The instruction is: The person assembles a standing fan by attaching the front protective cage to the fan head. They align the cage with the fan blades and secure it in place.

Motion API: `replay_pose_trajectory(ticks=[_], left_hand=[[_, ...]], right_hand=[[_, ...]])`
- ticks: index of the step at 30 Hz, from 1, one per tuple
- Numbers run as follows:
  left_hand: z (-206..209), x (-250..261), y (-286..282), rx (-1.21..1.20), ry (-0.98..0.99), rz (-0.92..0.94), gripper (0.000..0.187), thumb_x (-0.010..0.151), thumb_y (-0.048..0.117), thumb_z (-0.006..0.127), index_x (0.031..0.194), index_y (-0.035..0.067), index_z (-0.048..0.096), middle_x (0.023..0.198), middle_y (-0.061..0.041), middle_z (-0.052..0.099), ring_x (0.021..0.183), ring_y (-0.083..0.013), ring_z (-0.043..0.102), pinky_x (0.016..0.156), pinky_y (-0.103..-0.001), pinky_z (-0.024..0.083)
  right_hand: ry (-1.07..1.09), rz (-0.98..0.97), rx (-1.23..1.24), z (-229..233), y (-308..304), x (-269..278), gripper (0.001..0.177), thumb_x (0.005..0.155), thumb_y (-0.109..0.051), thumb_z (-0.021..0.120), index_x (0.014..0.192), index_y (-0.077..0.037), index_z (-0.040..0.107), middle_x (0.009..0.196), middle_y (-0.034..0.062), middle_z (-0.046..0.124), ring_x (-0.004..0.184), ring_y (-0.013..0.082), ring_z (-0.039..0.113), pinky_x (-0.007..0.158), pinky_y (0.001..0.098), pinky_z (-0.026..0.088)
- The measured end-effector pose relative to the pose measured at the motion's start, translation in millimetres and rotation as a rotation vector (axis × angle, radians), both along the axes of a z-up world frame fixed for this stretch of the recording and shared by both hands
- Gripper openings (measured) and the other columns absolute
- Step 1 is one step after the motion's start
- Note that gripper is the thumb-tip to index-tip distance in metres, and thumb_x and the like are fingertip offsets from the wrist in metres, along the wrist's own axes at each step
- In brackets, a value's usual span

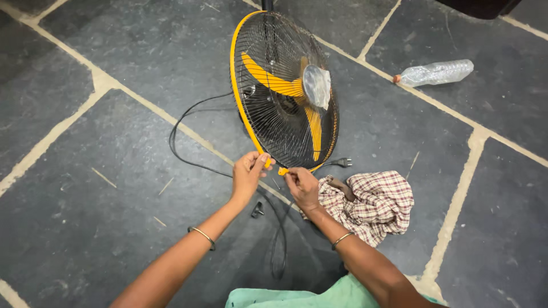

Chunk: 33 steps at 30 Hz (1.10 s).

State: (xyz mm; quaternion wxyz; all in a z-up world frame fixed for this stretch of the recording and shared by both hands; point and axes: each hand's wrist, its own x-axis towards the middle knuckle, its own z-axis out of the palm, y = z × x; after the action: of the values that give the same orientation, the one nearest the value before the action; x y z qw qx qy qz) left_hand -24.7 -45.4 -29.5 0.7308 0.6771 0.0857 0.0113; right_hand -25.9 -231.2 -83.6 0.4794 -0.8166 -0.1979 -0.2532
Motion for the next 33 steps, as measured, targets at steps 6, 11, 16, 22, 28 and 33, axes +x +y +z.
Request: replay_pose_trajectory(ticks=[6,11,16,22,28,33], left_hand=[[6.3,-3.5,-6.4,0.002,-0.005,0.046,0.028,0.102,0.027,0.060,0.103,0.002,0.071,0.092,-0.004,0.078,0.079,-0.0101,0.073,0.066,-0.024,0.057],[15.0,-8.8,-15.5,-0.009,-0.015,0.115,0.028,0.101,0.027,0.059,0.103,0.001,0.068,0.091,-0.005,0.076,0.078,-0.0120,0.074,0.067,-0.025,0.058],[27.9,-9.9,-25.2,0.083,-0.023,0.201,0.029,0.102,0.027,0.063,0.099,-0.002,0.069,0.085,-0.009,0.073,0.077,-0.0123,0.071,0.066,-0.027,0.055],[38.6,-13.9,-35.2,0.405,0.002,0.272,0.029,0.101,0.030,0.059,0.098,0.001,0.066,0.080,-0.009,0.076,0.074,-0.0171,0.074,0.066,-0.035,0.054],[30.3,-7.4,-45.7,0.526,-0.013,0.205,0.028,0.107,0.029,0.044,0.103,0.002,0.048,0.081,-0.016,0.075,0.077,-0.0390,0.071,0.069,-0.050,0.051],[21.3,-11.0,-54.1,0.539,-0.068,0.234,0.029,0.108,0.031,0.041,0.106,0.003,0.045,0.081,-0.022,0.070,0.077,-0.0453,0.067,0.066,-0.054,0.047]], right_hand=[[0.007,-0.012,-0.043,-5.4,-1.2,5.5,0.013,0.085,-0.004,0.079,0.094,-0.002,0.069,0.077,0.0083,0.066,0.065,0.0200,0.065,0.059,0.0319,0.052],[-0.059,0.032,-0.105,-13.3,-4.7,10.4,0.015,0.085,-0.005,0.078,0.095,-0.003,0.067,0.077,0.0090,0.062,0.066,0.0236,0.064,0.059,0.0349,0.051],[-0.106,0.028,-0.137,-12.6,-4.5,13.9,0.017,0.083,-0.004,0.079,0.094,-0.003,0.067,0.074,0.0078,0.060,0.063,0.0240,0.062,0.057,0.0366,0.050],[-0.172,0.089,-0.155,6.5,-7.9,15.7,0.017,0.081,-0.004,0.080,0.090,-0.003,0.066,0.072,0.0069,0.060,0.064,0.0242,0.061,0.057,0.0375,0.049],[-0.348,0.136,-0.335,29.8,-18.7,27.3,0.018,0.079,-0.012,0.082,0.085,-0.007,0.066,0.070,0.0057,0.058,0.062,0.0247,0.059,0.057,0.0392,0.045],[-0.392,0.169,-0.408,43.7,-22.2,28.6,0.020,0.081,-0.016,0.083,0.081,-0.010,0.065,0.068,0.0033,0.057,0.060,0.0223,0.056,0.055,0.0376,0.042]])
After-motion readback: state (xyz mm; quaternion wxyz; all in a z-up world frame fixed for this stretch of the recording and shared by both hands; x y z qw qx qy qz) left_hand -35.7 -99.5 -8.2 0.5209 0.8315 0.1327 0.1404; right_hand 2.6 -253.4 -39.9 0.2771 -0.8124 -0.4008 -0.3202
